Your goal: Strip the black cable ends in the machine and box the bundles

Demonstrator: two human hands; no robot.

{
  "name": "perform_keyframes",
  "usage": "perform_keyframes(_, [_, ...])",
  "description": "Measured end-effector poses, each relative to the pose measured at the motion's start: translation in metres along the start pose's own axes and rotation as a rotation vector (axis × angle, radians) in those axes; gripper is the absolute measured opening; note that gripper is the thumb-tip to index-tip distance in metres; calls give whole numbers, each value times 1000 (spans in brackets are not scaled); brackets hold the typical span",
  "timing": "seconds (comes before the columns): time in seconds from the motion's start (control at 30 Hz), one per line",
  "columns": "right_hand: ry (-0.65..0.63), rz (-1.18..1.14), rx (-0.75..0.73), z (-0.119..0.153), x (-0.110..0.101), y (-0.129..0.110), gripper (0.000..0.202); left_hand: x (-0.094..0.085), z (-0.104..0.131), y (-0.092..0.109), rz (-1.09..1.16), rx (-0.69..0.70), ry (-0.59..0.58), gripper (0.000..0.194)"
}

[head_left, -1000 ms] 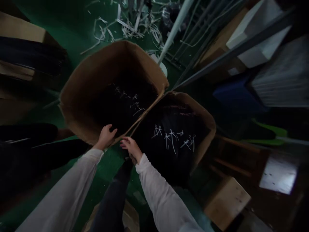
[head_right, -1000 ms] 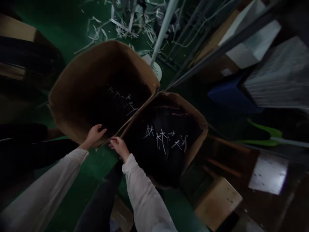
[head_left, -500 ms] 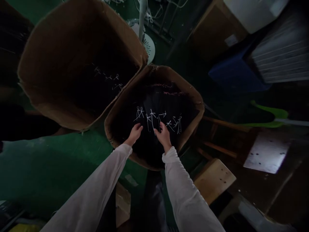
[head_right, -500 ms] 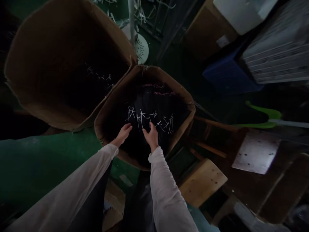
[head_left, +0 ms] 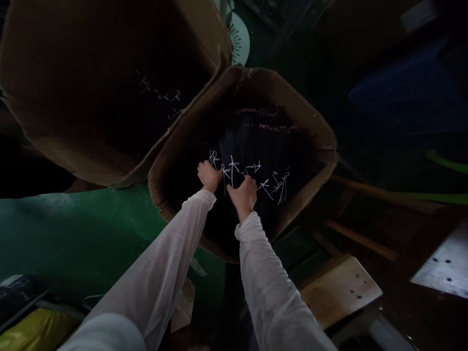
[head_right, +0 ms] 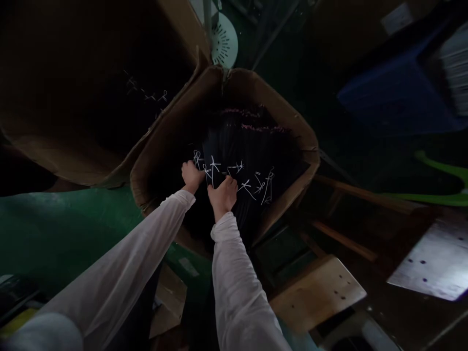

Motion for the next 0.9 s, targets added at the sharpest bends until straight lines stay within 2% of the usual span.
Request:
perform_keyframes(0.1, [19, -55, -14, -1, 1, 1, 52, -3, 9, -2, 198, 29, -5, 44])
perform_keyframes(0.23, [-21, -134, -17, -8, 3, 4, 56, 6, 24, -10, 608, -4, -131, 42])
perform_keyframes(0.37, [-78, -133, -46, -13, 8, 2, 50, 15, 35, -18, 779, -61, -262, 40])
perform_keyframes(0.43, [-74, -165, -134, -11, 10, -5, 50, 15, 38, -24, 857, -117, -342, 35])
perform_keyframes(0.5, [-94, -190, -274, -4, 13, -15, 51, 11, 40, -29, 912, -170, -422, 32])
perform_keyframes(0.57, [-97, -162, -381, 5, 14, -25, 55, 4, 43, -31, 950, -202, -485, 37])
perform_keyframes(0.7, [-75, -150, -411, 14, 15, -33, 62, -10, 50, -25, 1135, -239, -613, 50])
perform_keyframes(0.8, [-261, -347, -460, 20, 27, -39, 69, -20, 54, -24, 1235, -254, -672, 50])
perform_keyframes(0.9, [-451, -537, -490, 26, 38, -41, 76, -31, 58, -30, 1243, -242, -672, 46])
Point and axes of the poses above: each hand's wrist, its own z-axis away from the middle knuckle, its own x-axis out of the palm, y = z × x, the point moved 7 cm from there along -z, towards the middle knuckle, and after that the axes turned 2 degrees about -x, right-handed, at the moved point
